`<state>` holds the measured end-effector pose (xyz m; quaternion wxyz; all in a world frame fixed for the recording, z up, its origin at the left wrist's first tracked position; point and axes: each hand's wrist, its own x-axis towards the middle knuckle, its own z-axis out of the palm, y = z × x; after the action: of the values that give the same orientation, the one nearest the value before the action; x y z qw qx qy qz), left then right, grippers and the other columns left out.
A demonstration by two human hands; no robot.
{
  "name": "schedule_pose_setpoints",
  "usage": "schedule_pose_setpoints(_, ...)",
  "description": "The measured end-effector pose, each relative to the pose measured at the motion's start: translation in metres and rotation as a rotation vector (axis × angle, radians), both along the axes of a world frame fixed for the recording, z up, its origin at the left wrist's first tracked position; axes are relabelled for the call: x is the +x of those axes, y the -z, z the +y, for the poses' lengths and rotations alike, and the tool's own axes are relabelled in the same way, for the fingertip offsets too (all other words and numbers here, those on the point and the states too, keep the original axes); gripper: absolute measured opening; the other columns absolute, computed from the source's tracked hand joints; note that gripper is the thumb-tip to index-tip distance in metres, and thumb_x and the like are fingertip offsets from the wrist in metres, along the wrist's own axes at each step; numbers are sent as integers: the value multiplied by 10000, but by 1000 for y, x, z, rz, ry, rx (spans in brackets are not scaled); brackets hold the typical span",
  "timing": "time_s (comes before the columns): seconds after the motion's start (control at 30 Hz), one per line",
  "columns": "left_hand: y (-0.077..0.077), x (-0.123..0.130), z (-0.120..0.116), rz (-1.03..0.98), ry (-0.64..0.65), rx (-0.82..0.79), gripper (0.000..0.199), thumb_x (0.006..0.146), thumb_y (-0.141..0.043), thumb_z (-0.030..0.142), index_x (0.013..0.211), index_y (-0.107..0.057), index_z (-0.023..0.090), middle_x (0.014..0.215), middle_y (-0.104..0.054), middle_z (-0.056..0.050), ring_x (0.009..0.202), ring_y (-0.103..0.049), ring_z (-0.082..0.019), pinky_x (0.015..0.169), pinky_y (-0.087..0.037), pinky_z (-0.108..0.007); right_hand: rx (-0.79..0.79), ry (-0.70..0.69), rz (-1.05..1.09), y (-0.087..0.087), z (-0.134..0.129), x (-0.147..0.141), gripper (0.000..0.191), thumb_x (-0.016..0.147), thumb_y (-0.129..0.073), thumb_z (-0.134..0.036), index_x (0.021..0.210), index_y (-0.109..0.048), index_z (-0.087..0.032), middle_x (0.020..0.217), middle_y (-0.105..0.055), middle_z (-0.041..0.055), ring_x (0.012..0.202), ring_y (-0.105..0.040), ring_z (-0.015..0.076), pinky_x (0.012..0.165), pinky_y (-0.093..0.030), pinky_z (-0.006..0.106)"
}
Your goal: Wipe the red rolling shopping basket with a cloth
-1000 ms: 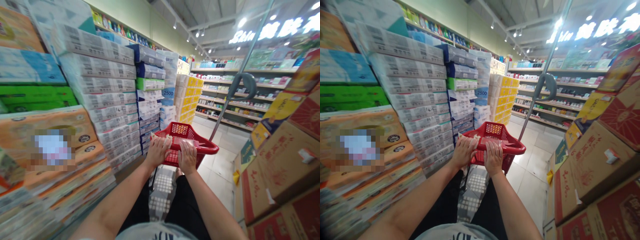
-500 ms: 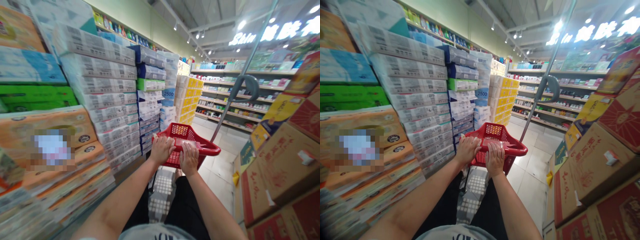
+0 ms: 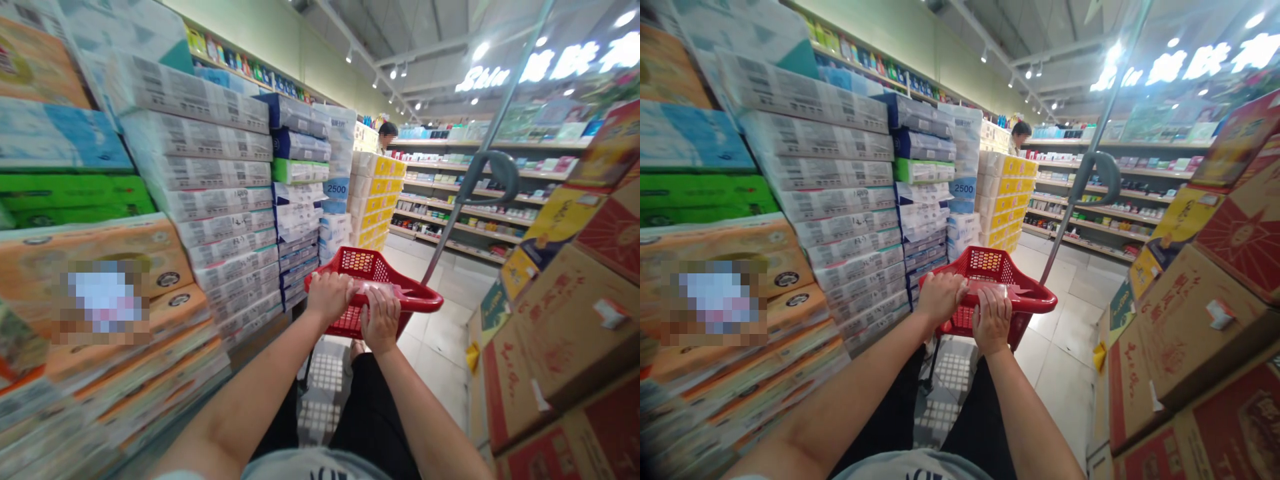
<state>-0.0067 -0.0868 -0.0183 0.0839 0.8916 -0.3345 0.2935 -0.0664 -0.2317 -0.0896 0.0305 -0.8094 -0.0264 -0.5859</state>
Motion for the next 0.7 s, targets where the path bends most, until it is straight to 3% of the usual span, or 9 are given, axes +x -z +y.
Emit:
schedule_pose_setpoints(0.1,-2,1,-3,38,-4,-6,521,961,-221,541,996,-613,199,872,-623,-94,836,-542,-242,835,-337,-425,-2,0,0,0,0,-1,360,916,-477,-189,1270,-537,-158,1221,-621,99,1228,-476,244,1091,-277,454)
schedule_pose_setpoints(0.27,18,-7,5,-121,103,-35,522,938,-317,561,1305,-492,234,1141,-578,-120,1037,-500,-271,935,-303,-442,0,-2,10,0,-2,-1,360,919,-472,-191,1273,-536,-162,1229,-616,100,1229,-473,244,1091,-275,456)
schedule_pose_setpoints(0.47,4,-4,-3,-14,-4,-40,473,961,-259,526,1117,-591,227,921,-615,-88,874,-531,-246,852,-327,-425,3,15,10,1,-1,-1,356,920,-473,-200,1270,-533,-160,1225,-618,96,1227,-478,248,1088,-278,456)
schedule_pose_setpoints(0.63,16,-8,2,-121,130,-30,548,935,-307,577,1325,-477,232,1146,-597,-120,1037,-513,-270,933,-310,-437,3,7,18,0,-2,0,367,919,-469,-196,1280,-531,-164,1227,-613,102,1227,-476,245,1084,-283,454)
schedule_pose_setpoints(0.7,13,-6,0,-108,109,-26,546,934,-295,587,1298,-501,236,1130,-606,-120,1032,-522,-270,908,-328,-427,0,5,14,0,-1,0,380,915,-466,-193,1290,-526,-167,1222,-614,102,1235,-467,244,1085,-279,454)
